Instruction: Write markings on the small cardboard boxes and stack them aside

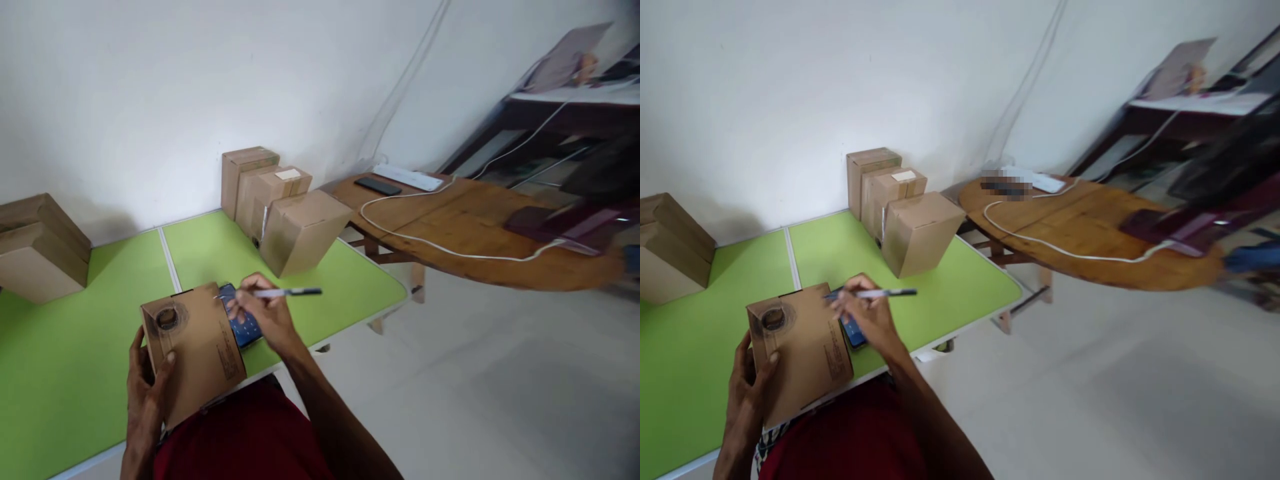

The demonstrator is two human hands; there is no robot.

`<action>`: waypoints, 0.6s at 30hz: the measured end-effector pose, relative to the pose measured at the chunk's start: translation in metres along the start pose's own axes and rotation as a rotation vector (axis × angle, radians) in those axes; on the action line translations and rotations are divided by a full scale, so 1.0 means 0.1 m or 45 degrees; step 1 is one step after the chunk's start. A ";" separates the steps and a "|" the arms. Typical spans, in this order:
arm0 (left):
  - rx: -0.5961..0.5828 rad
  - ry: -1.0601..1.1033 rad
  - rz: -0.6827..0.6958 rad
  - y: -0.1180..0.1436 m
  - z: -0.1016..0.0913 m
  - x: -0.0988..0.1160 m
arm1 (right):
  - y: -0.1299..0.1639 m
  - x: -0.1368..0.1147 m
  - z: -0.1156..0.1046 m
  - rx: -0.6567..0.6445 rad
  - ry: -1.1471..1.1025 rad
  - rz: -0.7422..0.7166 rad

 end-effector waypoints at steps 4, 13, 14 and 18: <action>-0.002 0.026 0.012 0.06 0.06 0.02 | 0.31 -0.33 0.61 -0.241 -0.619 -0.226; 0.021 0.080 0.062 0.16 0.08 0.02 | 0.29 -0.57 0.67 -0.007 -0.249 -0.617; 0.025 0.084 0.056 0.15 0.08 0.02 | 0.28 -0.56 0.64 0.029 -0.220 -0.610; 0.052 0.074 0.049 0.13 0.05 0.00 | 0.32 -0.51 0.54 0.123 -0.114 -0.591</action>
Point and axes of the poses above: each hand's wrist, its own y-axis away from the middle knuckle, its own z-axis out of the palm, x = y × z, the point moved 5 cm from there along -y, towards the middle knuckle, and after that the axes turned 4 degrees about -y, right-handed, at the moved point
